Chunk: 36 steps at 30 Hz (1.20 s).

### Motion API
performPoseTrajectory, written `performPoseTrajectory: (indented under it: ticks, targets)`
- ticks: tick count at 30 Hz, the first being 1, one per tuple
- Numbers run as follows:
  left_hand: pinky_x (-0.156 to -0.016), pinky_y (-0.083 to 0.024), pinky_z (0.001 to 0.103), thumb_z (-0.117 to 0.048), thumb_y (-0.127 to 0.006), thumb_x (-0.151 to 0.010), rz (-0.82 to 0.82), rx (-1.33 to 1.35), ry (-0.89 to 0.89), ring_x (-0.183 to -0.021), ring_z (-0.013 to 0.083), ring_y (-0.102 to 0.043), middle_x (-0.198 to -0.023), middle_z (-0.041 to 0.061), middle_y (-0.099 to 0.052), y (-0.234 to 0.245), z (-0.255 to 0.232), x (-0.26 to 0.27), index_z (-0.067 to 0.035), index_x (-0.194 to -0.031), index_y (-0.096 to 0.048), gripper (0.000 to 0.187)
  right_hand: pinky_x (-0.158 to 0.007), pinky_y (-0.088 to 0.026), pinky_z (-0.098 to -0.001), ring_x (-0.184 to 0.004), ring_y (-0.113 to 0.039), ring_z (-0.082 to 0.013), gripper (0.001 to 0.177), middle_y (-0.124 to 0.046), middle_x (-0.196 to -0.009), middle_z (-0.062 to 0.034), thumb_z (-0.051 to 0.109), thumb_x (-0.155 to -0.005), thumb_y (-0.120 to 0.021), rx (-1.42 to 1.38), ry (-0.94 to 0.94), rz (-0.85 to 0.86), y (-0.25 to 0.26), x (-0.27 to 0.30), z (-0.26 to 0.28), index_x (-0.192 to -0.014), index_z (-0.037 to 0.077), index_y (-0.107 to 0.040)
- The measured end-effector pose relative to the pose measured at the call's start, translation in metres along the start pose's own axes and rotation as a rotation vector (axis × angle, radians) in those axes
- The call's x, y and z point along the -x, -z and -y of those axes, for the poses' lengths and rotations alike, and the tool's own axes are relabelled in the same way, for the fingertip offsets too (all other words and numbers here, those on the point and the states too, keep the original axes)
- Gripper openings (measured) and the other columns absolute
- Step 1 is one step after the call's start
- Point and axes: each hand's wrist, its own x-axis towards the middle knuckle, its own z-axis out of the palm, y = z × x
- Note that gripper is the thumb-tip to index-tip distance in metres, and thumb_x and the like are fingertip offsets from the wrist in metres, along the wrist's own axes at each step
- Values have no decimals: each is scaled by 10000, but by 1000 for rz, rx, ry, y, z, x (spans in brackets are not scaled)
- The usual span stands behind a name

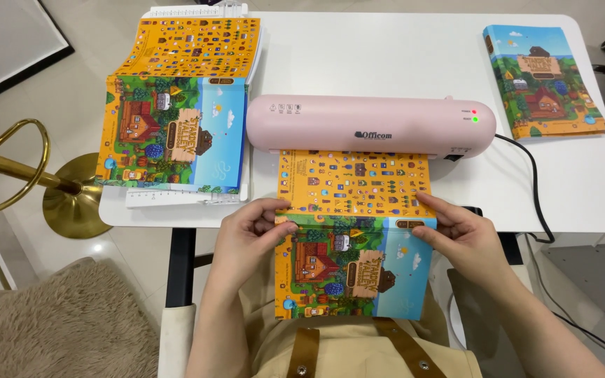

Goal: Laminating printed guidebook covers using a portable laminating machine on a desk.

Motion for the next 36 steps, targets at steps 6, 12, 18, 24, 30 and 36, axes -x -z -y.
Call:
performPoseTrajectory:
  ticks: [6,12,18,24,30,36]
  targets:
    - [-642,-601,314,-38,-888,-761,4,29,0,-663,135,-641,-781,83,-626,-3,-3,-1,-22,-1131,-778,387,-663,-618,-343,-716,-641,-158,616,-797,-1016,-196,-44,-808,-767,-39,38,-13,-3,0,0,-1408,8,-636]
    - [-625,-602,306,-18,-876,-771,12,87,-9,-649,136,-642,-774,73,-605,-3,4,-9,-9,-1137,-763,383,-671,-620,-319,-747,-638,-122,540,-797,-1015,-170,-17,-873,-720,-65,93,-34,-5,1,-5,-1406,7,-635]
    - [-625,-563,253,-25,-587,-993,64,239,-153,-686,76,-559,-751,18,-584,3,-40,-14,-16,-1154,-757,234,-823,-622,-408,-861,-698,-190,381,-767,-1004,-168,-60,-996,-464,-178,305,-56,21,-1,-35,-1326,-74,-654]
    - [-658,-553,315,75,-437,-976,241,293,-365,-718,122,-500,-808,60,-571,21,-33,-39,-3,-1224,-729,392,-873,-591,-404,-909,-723,-257,443,-783,-971,-117,-118,-809,-718,222,713,-107,35,-24,-41,-1247,-50,-722]
    - [-645,-531,397,153,-682,-717,389,-248,-594,-630,223,-515,-661,70,-558,39,-83,-52,-78,-1200,-763,541,-804,-511,-340,-710,-574,-200,264,-649,-867,-18,114,-777,-889,560,1084,-215,36,-44,-25,-1036,118,-833]
    - [-737,-448,405,-323,-804,-783,629,-818,-792,-1008,269,-593,-1069,47,-613,38,-126,-69,-185,-1319,-677,568,-1010,-468,-435,-1161,-627,-243,283,-651,-1301,-68,267,-935,-696,584,959,287,64,-56,29,-1202,189,-742]
